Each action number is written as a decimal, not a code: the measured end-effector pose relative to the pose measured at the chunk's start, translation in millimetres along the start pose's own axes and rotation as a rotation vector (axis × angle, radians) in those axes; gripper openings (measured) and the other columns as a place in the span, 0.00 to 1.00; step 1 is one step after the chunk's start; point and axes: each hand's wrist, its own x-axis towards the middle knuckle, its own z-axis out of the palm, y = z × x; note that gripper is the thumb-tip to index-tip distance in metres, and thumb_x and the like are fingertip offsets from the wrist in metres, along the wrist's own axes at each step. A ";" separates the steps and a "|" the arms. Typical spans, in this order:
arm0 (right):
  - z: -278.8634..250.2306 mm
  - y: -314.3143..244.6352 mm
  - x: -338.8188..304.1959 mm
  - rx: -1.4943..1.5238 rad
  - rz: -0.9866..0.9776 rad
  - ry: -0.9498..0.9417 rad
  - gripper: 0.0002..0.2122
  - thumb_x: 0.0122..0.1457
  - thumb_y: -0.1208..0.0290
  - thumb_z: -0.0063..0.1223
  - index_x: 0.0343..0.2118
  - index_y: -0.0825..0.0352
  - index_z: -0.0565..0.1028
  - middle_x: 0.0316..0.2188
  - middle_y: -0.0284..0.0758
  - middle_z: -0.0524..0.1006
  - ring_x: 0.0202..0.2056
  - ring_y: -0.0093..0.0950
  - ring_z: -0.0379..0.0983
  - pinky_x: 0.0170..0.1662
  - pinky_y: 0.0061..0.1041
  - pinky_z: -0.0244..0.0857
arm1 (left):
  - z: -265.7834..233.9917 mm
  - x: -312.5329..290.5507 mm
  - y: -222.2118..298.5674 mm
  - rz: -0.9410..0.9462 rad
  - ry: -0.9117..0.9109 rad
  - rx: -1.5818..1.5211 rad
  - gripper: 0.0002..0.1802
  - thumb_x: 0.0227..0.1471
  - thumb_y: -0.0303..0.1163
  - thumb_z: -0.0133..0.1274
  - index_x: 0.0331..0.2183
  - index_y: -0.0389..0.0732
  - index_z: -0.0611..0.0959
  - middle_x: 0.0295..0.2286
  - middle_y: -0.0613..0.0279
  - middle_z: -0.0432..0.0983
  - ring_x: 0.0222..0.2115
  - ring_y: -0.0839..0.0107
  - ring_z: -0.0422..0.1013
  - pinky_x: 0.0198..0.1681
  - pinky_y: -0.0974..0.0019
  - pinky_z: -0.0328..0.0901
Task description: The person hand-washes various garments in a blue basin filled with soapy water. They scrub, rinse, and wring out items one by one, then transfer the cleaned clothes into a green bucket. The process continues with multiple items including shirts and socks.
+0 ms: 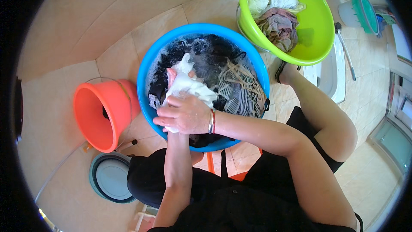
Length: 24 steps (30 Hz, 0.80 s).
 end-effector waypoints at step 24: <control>26.1 157.4 -55.2 -0.149 0.588 -0.023 0.14 0.58 0.57 0.51 0.42 0.58 0.74 0.41 0.38 0.72 0.42 0.39 0.69 0.43 0.39 0.63 | -36.9 -4.4 7.2 0.730 0.870 1.245 0.32 0.53 0.42 0.57 0.56 0.39 0.69 0.53 0.45 0.63 0.51 0.55 0.64 0.55 0.56 0.58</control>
